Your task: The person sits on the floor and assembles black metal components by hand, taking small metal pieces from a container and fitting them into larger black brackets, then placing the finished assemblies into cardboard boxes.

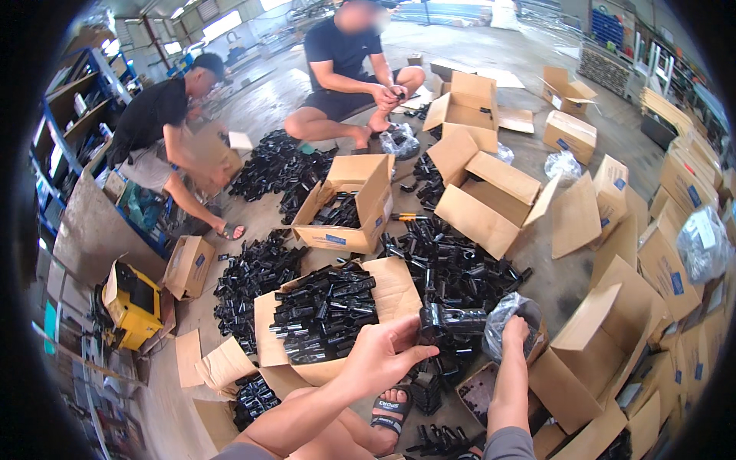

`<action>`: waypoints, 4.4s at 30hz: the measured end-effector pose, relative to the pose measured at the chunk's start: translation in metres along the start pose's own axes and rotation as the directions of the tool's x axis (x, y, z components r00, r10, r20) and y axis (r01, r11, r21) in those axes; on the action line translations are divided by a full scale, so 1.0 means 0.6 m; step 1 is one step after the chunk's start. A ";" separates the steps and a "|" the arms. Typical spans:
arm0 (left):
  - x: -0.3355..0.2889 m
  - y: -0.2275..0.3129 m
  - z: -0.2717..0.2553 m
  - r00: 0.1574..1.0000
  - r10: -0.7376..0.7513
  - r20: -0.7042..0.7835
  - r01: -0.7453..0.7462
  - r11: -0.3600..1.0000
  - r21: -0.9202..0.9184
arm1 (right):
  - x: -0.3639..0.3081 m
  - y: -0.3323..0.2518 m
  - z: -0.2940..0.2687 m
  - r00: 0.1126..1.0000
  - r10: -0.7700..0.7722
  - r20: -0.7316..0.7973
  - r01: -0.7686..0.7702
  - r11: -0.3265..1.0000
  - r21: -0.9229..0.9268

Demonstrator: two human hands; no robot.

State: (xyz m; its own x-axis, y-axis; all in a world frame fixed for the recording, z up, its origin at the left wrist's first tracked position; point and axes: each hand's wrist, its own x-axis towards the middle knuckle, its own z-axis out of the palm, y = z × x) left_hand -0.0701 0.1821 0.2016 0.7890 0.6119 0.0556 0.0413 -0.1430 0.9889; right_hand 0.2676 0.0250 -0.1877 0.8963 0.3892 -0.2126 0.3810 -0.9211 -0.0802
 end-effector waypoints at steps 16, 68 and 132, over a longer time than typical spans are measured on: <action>-0.006 0.061 -0.016 0.996 -0.036 0.079 0.016 0.971 0.240 | -0.028 0.013 -0.091 0.974 0.014 -0.227 0.009 0.995 0.099; -0.038 0.030 0.068 0.941 0.044 0.336 0.040 0.970 -0.239 | -0.512 -0.095 -0.634 0.581 -0.516 -0.629 0.807 0.468 0.361; -0.055 0.102 0.086 0.919 -0.324 0.222 0.385 0.856 -0.344 | -0.393 0.069 0.115 0.927 0.084 0.365 -0.181 0.954 0.240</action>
State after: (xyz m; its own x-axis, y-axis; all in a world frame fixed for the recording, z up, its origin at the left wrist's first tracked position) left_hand -0.0617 0.1131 0.2531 0.8484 0.4360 -0.3003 0.1285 0.3807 0.9157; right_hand 0.0562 -0.1054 -0.2080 0.7799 0.2800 -0.5597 0.1467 -0.9512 -0.2714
